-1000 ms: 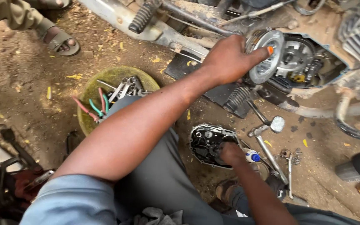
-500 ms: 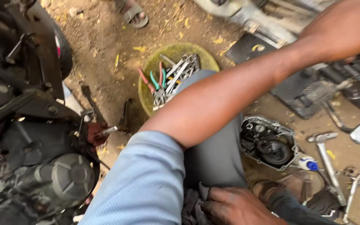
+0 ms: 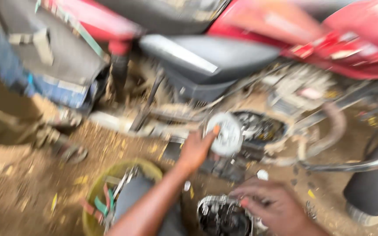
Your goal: The recorder is working on the clutch assembly of a motorcycle engine, cleaning parts and reassembling them.
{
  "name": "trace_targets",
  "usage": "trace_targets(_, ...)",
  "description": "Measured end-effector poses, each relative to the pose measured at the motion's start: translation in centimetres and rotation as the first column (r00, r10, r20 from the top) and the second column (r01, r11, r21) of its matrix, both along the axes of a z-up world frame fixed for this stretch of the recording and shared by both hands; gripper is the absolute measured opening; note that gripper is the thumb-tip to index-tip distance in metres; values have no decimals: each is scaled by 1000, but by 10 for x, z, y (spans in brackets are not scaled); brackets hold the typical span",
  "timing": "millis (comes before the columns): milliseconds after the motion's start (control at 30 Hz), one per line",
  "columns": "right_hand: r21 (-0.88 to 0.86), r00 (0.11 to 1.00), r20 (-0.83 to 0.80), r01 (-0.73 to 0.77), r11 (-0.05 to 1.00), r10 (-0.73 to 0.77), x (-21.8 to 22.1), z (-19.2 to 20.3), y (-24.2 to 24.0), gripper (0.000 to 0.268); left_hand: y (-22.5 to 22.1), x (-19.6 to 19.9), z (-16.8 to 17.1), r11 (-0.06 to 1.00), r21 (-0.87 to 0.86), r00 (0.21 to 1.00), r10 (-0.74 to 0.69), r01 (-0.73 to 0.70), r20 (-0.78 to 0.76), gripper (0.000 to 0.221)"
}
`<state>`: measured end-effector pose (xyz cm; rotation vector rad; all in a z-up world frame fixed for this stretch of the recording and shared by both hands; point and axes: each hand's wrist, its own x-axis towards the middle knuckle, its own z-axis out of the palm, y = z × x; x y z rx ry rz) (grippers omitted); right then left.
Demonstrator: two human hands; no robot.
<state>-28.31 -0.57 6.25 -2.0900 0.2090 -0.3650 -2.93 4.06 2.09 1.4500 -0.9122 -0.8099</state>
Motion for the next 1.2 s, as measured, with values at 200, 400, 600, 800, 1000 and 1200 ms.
trace_targets(200, -124, 859, -101, 490, 863, -502, -21, 4, -60, 28, 19, -69, -33, 989, 127, 891, -12, 78, -454, 40)
trace_targets(400, -319, 855, -112, 451, 833, -506, -8, -21, -62, 28, 16, -90, -54, 961, 232, 920, -52, 152, -389, 39)
trace_targets(600, -388, 902, -38, 384, 838, -431, -1, -40, -72, 26, 12, -89, -43, 948, 265, 906, -48, 174, -421, 44)
trace_targets(800, -460, 909, 16, 376, 804, -416, 1, -45, -72, 24, 5, -89, -42, 932, 278, 937, -138, 232, -322, 49)
trace_targets(1000, -427, 888, 4, 418, 802, -460, -2, -37, -70, 24, 5, -88, -36, 929, 284, 941, -146, 237, -305, 50)
trace_targets(1200, -474, 879, -9, 416, 776, -477, -1, -40, -72, 24, 5, -84, -35, 929, 285, 940, -142, 235, -310, 49)
